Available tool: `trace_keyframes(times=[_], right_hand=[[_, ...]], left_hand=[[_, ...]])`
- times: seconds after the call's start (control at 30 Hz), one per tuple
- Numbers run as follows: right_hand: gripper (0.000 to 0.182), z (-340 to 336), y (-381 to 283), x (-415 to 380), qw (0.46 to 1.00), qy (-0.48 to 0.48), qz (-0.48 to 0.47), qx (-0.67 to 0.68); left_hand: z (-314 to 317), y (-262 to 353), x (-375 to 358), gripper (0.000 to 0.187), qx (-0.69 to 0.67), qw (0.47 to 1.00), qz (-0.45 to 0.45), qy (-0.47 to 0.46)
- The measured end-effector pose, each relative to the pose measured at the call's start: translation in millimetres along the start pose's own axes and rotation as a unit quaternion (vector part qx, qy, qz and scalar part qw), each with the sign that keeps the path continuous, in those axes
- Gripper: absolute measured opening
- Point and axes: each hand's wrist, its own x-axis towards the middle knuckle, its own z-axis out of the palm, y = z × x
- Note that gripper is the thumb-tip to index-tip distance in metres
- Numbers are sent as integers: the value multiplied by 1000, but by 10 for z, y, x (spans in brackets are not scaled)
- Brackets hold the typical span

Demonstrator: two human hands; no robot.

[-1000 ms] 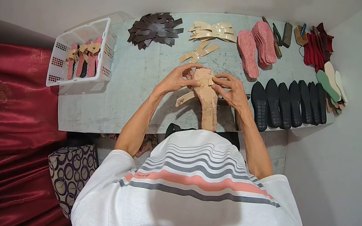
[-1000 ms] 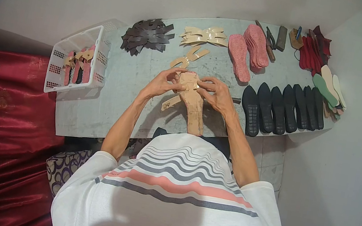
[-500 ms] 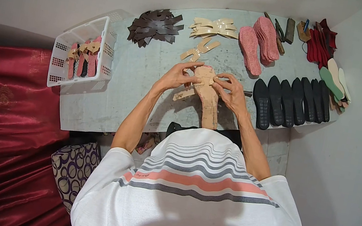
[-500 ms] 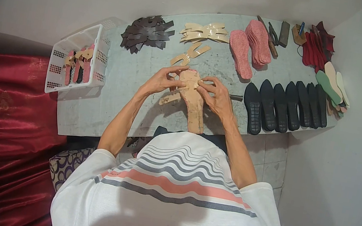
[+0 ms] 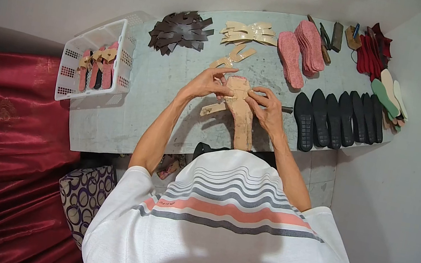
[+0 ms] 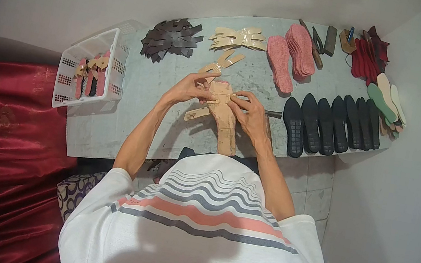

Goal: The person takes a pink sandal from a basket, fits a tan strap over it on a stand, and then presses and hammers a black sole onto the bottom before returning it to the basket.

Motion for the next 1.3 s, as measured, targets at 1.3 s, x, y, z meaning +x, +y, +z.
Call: trace_keyframes(times=[1.3], right_hand=[[27, 72, -317, -86, 991, 42, 110, -63]], left_hand=[[1008, -105, -534, 46, 386, 887, 191, 170]])
